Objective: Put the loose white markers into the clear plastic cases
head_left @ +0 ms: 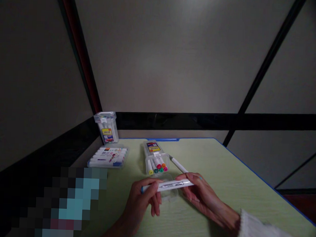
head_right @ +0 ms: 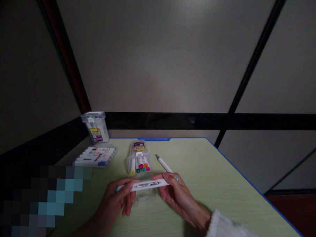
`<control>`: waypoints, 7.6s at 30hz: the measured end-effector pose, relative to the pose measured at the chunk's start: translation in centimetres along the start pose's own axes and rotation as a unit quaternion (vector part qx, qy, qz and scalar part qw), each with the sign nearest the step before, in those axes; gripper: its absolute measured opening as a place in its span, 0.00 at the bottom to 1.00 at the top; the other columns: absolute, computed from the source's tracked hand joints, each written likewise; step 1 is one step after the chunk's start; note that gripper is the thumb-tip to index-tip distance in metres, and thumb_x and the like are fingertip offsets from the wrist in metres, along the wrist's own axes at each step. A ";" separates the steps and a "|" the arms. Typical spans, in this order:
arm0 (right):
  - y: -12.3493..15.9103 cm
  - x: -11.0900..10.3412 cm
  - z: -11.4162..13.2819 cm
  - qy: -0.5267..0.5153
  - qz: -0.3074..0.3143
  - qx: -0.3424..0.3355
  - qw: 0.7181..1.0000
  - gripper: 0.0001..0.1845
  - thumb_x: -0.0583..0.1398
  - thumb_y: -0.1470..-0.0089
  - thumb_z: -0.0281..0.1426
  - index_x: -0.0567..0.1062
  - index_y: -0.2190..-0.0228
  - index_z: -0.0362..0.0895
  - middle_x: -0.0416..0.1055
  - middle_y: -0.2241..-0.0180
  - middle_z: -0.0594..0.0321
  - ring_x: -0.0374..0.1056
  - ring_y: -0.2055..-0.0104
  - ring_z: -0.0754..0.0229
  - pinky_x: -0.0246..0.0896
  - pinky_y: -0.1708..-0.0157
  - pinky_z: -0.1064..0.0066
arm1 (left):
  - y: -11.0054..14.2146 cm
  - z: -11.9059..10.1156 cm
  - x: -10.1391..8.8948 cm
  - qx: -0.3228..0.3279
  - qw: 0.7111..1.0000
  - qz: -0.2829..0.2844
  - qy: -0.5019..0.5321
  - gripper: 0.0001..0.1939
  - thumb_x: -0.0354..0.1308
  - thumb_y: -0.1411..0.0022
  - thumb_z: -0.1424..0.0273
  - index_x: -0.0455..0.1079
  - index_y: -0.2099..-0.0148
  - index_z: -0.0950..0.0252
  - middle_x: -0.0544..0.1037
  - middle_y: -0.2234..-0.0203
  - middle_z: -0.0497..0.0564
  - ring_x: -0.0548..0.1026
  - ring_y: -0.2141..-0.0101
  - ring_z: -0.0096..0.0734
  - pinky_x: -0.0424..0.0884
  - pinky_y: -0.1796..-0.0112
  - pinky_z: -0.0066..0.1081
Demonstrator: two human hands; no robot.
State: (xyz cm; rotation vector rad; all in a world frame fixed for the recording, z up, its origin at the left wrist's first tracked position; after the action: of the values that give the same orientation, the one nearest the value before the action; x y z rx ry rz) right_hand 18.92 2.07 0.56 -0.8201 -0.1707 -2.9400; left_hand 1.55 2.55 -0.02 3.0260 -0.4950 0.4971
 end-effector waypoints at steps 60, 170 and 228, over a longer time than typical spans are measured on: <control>0.7 1.1 -0.4 0.155 -0.081 -0.119 0.977 0.21 0.61 0.54 0.45 0.78 0.69 0.39 0.60 0.85 0.69 0.50 0.84 0.69 0.42 0.86 0.77 | 1.7 0.1 0.8 0.244 0.863 0.111 -0.429 0.26 0.50 0.47 0.83 0.66 0.46 0.61 0.60 0.42 0.54 0.59 0.43 0.39 0.56 0.44 0.41; 2.2 2.3 -1.4 0.188 0.153 -0.112 0.964 0.16 0.56 0.46 0.44 0.67 0.64 0.44 0.61 0.73 0.68 0.59 0.78 0.69 0.51 0.80 0.76 | 1.5 -0.5 1.0 0.406 0.823 -0.032 -0.396 0.21 0.51 0.48 0.83 0.65 0.52 0.62 0.73 0.58 0.54 0.73 0.58 0.33 0.72 0.60 0.27; 1.6 1.8 -2.4 0.330 0.110 -0.062 0.935 0.14 0.55 0.50 0.34 0.69 0.64 0.37 0.64 0.80 0.67 0.60 0.83 0.68 0.53 0.82 0.76 | -0.3 0.9 -1.0 0.291 0.897 -0.112 -0.313 0.09 0.53 0.43 0.75 0.71 0.61 0.63 0.70 0.57 0.54 0.72 0.58 0.33 0.72 0.61 0.29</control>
State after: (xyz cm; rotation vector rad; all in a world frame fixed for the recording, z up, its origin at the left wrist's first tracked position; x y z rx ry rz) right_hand 16.29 0.11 -0.44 0.1662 0.1452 -2.8368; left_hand 1.04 3.11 -1.15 3.7211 0.0262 -0.4594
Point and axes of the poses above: each hand's wrist, its own y-axis away from the middle knuckle, its own x-axis out of the palm, z = x × y, the point moved 1 cm from there along -y, towards the middle knuckle
